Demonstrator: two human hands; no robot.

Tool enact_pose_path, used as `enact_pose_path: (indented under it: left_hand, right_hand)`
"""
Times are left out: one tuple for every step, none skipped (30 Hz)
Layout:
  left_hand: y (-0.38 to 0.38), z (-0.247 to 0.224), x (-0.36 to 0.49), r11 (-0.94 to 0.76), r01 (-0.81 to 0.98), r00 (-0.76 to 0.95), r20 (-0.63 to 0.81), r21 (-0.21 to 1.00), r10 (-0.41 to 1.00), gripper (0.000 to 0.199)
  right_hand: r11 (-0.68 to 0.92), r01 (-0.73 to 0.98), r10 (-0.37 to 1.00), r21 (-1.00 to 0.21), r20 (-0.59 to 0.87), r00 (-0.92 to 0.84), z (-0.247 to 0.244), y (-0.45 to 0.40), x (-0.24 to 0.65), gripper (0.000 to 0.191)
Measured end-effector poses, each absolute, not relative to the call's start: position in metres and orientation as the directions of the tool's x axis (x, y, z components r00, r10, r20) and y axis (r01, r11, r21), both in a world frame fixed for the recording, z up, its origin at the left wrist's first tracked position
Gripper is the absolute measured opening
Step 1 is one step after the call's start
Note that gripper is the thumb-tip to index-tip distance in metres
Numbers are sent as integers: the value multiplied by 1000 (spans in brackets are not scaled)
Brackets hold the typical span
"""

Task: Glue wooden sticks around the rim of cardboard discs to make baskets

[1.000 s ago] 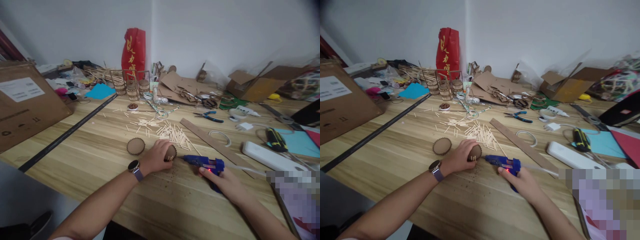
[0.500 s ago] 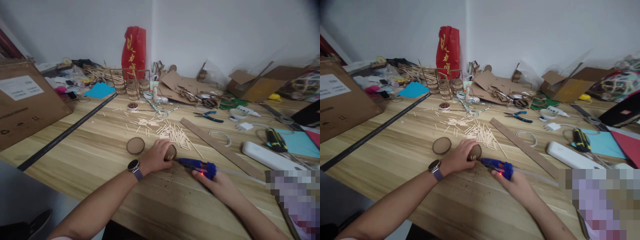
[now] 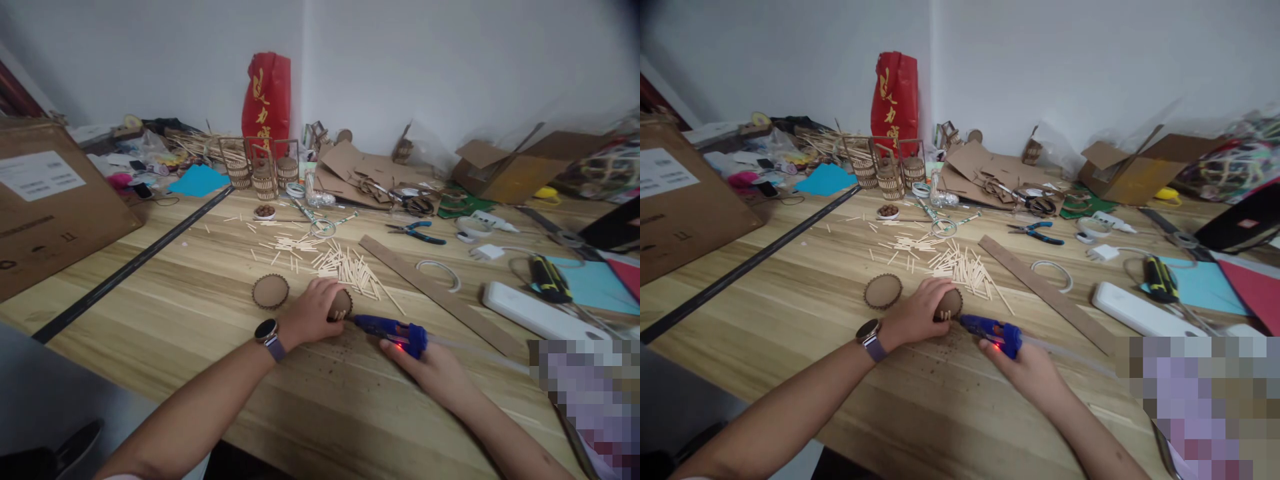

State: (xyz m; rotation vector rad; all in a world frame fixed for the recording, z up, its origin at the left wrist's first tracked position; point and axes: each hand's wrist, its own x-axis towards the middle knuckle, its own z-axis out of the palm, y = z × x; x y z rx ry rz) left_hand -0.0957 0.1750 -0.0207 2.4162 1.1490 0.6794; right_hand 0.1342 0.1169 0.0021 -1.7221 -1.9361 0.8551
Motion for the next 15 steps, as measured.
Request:
enact_pose_path:
  left_hand:
    - [175,-21,-96,-595,611,550,260,522,793,65]
    - [175,-21,-96,-596,612,552,259,519,792,65]
    - [175,-21,-96,-596,614,552,259,517,793,66]
    - [175,-22,-96,-596,617,550,259,515,794,66]
    - [175,-22,-96,-595,618,550,258,514,794,65]
    - [175,-22,-96,-595,617,550,258,515,794,65]
    - [175,-22,-96,-595,615,550,258,518,794,65]
    - [175,-22,-96,-594,613,551,257,521,794,65]
    - [176,-23,-96,-593,611,551,257,524,794,65]
    - [176,-23,-96,-593,609,551,258,527,794,65]
    - [176,-23,-96,-594,608,550,259,528,794,66]
    - [176,-23,-96,-594,607,550,260,527,794,66]
    - [176,-23,-96,-595,608,551,261,525,793,66]
    - [176,-22,-96,-596,609,551,261,523,792,66]
    - [176,-22,-96,-597,610,552,261,520,792,66]
  right_hand:
    - [45,738,985,-673,-95,-147,2,117,134,46]
    - [44,744,985,-667,-94,-143,2,117,134,45]
    - [48,747,986,-663,-90,-142,1,117,134,44]
    - [55,747,986,-662,-81,-145,1,117,134,42]
    - [65,743,986,-666,-72,-150,0,117,135,41]
    - [72,740,985,-669,-66,-156,0,117,135,41]
    - [74,740,985,-669,-68,-160,-1,117,135,42]
    - [68,746,984,-663,-78,-159,-2,117,135,44]
    - [56,756,984,-652,-93,-153,-2,117,135,46]
    - [44,765,983,-642,-109,-148,-2,117,136,47]
    - [38,770,983,-637,-116,-144,-3,117,136,48]
    - [41,769,982,-638,-115,-147,-3,117,136,48]
    - [49,764,982,-643,-108,-154,-3,117,136,47]
    - [56,759,982,-649,-101,-159,-3,117,136,47]
    - [60,758,982,-650,-97,-161,-2,117,135,47]
